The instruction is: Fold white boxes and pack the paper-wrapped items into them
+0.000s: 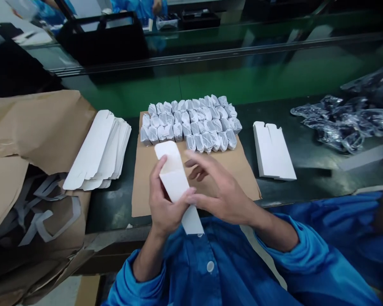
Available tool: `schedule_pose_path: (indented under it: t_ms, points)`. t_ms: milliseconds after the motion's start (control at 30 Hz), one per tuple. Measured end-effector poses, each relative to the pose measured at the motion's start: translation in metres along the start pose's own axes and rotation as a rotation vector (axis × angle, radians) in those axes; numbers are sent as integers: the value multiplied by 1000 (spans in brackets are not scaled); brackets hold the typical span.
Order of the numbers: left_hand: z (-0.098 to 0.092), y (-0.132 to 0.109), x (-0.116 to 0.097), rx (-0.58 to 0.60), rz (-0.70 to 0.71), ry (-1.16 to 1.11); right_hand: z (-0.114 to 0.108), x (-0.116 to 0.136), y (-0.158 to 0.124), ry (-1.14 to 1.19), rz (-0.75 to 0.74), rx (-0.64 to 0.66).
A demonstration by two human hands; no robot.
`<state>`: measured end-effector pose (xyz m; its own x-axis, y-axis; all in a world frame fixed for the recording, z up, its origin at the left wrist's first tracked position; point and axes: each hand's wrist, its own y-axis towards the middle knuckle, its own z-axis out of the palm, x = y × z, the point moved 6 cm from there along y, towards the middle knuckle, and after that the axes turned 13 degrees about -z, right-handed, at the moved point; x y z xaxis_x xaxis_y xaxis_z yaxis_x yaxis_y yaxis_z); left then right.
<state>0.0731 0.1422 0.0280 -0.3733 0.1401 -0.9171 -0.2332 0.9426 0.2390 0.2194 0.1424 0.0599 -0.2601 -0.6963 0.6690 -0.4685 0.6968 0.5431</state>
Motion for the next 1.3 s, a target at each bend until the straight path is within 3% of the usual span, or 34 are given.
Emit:
schedule_pose_path:
  t_ms: [100,167,300,333,467,600,700,800,967,1067,1233,1300]
  points:
    - [-5,-4,-3,4,113,54,-6,0,14,148,-65,35]
    - [-6,-6,-3,14,170,114,-9,-7,17,232,-25,13]
    - [-4,-7,0,133,197,164,-24,-38,18,460,267,-299]
    - [-4,-7,0,163,202,173,-23,-45,20,535,336,-320]
    - [2,-7,1,258,218,252,-1,-46,29,722,390,-83]
    - [7,-11,6,237,212,279,0,-34,28,532,278,-15]
    - [8,-18,3,172,261,134,-4,-29,24,447,219,-25]
    - [11,-23,5,202,193,42,-7,-29,23,390,170,-4]
    - [16,-25,14,293,160,275,-4,-27,17,330,114,9]
    - [15,-25,17,304,175,278,3,-20,8,311,14,-21]
    - [17,-31,17,304,162,230,10,-15,-12,129,-89,-232]
    - [19,-31,19,258,158,191,14,-15,-16,132,-80,-201]
